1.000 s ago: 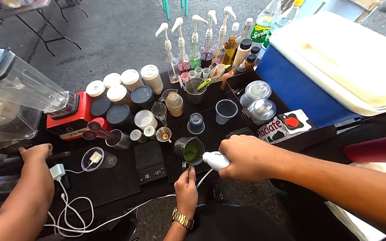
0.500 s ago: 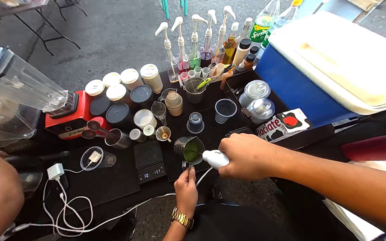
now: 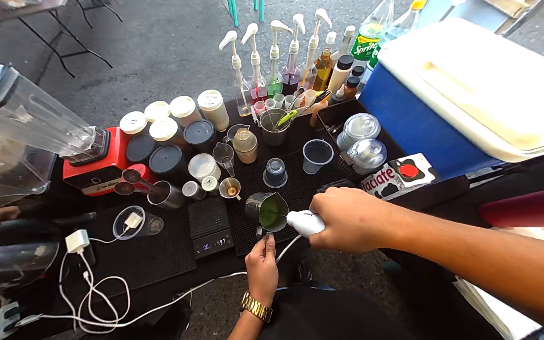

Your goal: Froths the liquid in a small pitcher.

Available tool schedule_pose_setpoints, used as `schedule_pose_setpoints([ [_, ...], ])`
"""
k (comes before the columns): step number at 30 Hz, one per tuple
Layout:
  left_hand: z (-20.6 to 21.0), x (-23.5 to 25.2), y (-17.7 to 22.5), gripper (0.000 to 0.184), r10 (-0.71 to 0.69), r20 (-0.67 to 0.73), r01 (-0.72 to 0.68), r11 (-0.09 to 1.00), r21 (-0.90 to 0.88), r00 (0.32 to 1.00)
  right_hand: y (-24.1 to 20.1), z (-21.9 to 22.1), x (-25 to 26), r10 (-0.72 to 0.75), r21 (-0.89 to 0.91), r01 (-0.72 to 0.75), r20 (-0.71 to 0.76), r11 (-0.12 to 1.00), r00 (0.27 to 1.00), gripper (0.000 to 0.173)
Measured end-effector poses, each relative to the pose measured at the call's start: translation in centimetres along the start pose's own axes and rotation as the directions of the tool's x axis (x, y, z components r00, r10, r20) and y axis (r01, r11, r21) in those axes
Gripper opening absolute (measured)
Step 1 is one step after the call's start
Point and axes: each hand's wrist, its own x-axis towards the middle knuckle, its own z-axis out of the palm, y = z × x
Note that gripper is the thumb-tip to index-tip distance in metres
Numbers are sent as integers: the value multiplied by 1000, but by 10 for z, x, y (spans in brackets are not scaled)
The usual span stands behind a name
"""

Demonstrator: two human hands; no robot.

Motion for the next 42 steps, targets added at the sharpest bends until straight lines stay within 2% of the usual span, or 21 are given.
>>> schedule_pose_setpoints([
  [42, 6, 7, 2, 29, 24, -13, -23, 999, 36, 1000, 3, -3, 7, -13, 1, 13, 7, 1000, 1000, 33],
])
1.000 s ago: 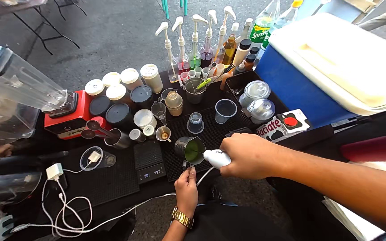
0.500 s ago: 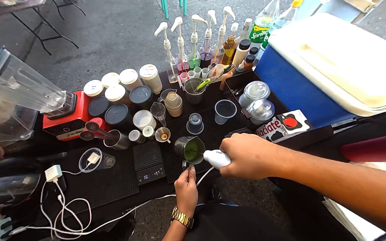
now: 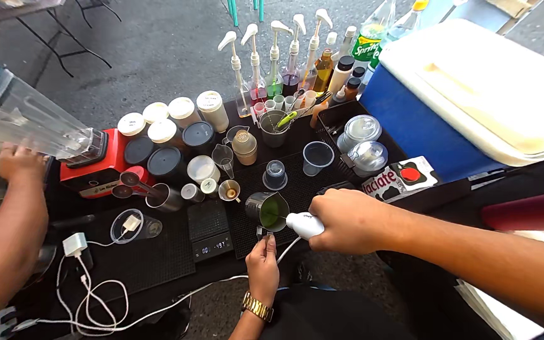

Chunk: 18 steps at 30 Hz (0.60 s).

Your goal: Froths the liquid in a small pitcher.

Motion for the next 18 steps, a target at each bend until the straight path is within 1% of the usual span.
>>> schedule_pose_setpoints([
  [18, 0, -1, 2, 29, -3, 15, 3, 1000, 1, 1000, -3, 0, -2, -7, -7, 7, 4, 1000, 1000, 34],
])
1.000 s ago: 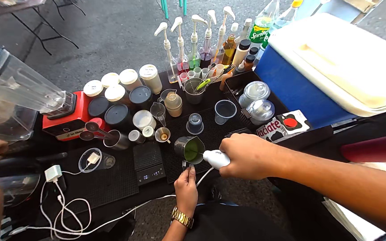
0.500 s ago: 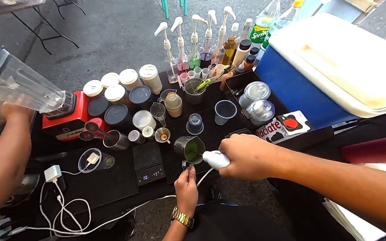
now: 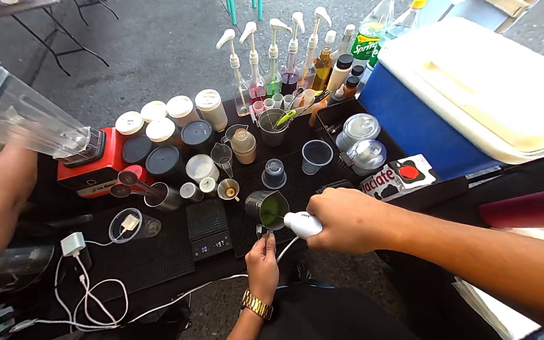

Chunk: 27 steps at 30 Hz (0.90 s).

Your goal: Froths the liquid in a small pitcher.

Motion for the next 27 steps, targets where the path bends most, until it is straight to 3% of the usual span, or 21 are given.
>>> schedule_pose_setpoints([
  [6, -1, 2, -6, 31, -21, 11, 22, 994, -112, 1000, -5, -3, -3, -17, 4, 17, -24, 1000, 1000, 34],
  [14, 0, 2, -7, 31, -56, 39, 67, 911, -406, 998, -12, -7, -8, -44, 28, 44, -26, 999, 999, 33],
  [27, 1, -1, -3, 30, -69, 27, 74, 932, -355, 997, -15, -6, -7, -38, 22, 39, -31, 999, 999, 34],
])
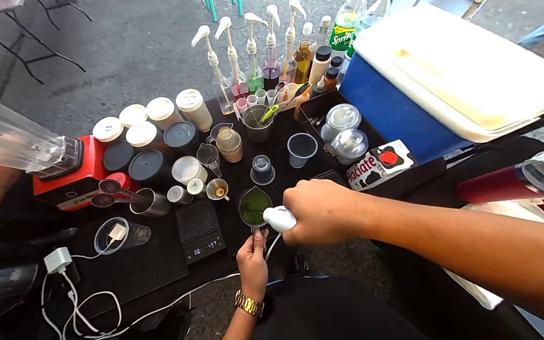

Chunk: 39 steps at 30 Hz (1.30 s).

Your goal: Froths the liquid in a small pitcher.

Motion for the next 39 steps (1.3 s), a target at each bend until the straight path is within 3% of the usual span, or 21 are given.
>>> schedule_pose_setpoints([
  [39, 0, 0, 0, 27, 55, 12, -56, 986, 156, 998, 3, -15, 2, 12, -2, -13, -44, 1000, 999, 33],
])
